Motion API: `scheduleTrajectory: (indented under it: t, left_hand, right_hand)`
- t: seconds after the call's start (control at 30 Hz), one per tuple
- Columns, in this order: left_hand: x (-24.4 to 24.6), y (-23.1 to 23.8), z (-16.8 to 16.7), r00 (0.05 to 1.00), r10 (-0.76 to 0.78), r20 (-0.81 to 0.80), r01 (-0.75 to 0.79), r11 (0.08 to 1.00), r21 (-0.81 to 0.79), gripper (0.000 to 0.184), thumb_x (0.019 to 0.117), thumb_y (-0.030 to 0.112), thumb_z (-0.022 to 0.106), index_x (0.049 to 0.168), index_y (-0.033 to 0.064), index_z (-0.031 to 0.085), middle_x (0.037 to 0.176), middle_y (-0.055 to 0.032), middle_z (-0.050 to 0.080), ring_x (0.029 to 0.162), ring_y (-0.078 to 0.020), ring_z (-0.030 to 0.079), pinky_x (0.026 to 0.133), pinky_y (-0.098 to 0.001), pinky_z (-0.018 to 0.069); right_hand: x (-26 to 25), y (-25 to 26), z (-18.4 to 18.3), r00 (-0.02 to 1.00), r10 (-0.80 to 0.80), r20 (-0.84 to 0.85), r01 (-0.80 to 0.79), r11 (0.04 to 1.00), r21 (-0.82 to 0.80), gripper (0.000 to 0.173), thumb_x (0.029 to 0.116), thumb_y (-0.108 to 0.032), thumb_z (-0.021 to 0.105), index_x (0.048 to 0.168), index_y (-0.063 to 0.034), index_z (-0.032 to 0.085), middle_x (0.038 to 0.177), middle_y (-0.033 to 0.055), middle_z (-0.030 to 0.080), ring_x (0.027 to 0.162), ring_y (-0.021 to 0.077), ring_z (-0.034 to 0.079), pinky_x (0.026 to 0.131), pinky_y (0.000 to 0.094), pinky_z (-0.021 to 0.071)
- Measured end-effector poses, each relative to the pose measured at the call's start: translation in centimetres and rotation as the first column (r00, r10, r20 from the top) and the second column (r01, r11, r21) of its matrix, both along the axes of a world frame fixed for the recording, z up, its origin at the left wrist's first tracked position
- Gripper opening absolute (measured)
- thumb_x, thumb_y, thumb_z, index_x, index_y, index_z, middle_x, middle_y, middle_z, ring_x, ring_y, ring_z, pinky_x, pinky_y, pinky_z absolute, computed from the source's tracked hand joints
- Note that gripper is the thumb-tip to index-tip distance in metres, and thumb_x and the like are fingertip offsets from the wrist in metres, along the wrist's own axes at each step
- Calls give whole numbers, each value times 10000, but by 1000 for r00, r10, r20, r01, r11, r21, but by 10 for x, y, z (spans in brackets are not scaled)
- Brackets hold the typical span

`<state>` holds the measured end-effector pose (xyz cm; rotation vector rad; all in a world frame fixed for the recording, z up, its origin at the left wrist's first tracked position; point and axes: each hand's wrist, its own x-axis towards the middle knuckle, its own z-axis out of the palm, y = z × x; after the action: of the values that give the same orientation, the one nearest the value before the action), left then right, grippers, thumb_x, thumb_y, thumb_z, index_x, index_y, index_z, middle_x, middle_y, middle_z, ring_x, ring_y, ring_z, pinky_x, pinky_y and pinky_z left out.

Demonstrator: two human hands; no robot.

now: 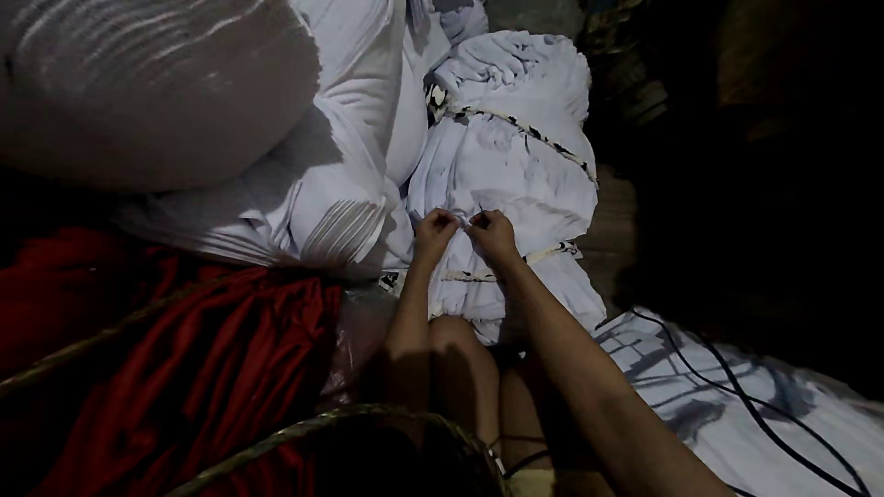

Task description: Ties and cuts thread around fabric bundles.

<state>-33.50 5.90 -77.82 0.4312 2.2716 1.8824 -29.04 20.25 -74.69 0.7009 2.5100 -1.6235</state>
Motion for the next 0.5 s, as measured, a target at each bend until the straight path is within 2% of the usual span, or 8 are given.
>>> scheduleTrajectory:
  t: [0.07,0.13,0.2,0.3,0.4,0.5]
  left_hand:
    - [1,-2,15,995,-70,-75,62,992,-114,129,931,37,671,1025,-50,691,979,-134,691,855,-148,641,778,-308,536]
    - [-1,0,30,985,-136,-109,100,953,-288,175,942,77,696,1066,-43,726,1036,-176,717,923,-234,678,849,-388,548]
    - [-5,6,39,969,-229,-89,163,869,-466,227,979,117,672,1124,-48,725,1086,-211,725,1011,-320,702,947,-479,544]
    - [-10,15,49,943,-321,-81,200,747,-634,223,1011,110,609,1113,-50,725,1093,-232,722,1063,-370,690,996,-536,509]
    - [-13,21,51,926,-371,-76,210,671,-711,248,1021,132,584,1123,-55,711,1115,-248,696,1125,-397,654,1017,-552,484]
    - [-16,18,51,917,-395,-52,254,680,-688,254,1016,120,590,1128,-91,676,1104,-267,679,1105,-407,648,1003,-552,486]
  right_hand:
    - [0,3,-3,999,26,-18,-26,1000,-2,231,932,-99,728,1127,19,687,1148,210,620,1015,349,621,876,564,512]
    - [-1,5,-4,999,35,-23,-35,999,-10,231,936,-110,730,1121,20,683,1134,207,619,994,339,622,864,550,516]
    - [-1,6,-3,998,54,-20,-54,999,-9,242,943,-123,725,1126,29,678,1113,213,630,974,342,630,863,550,519]
    - [-4,9,-1,997,71,1,-71,997,-14,254,946,-122,717,1147,28,677,1124,217,636,987,342,634,877,544,522]
    - [-6,10,1,997,75,29,-75,997,-17,234,939,-99,710,1141,15,685,1139,214,630,1029,352,619,893,557,507]
    - [-6,10,0,996,77,34,-76,997,-19,220,932,-88,708,1128,11,690,1128,214,632,1030,360,617,888,572,501]
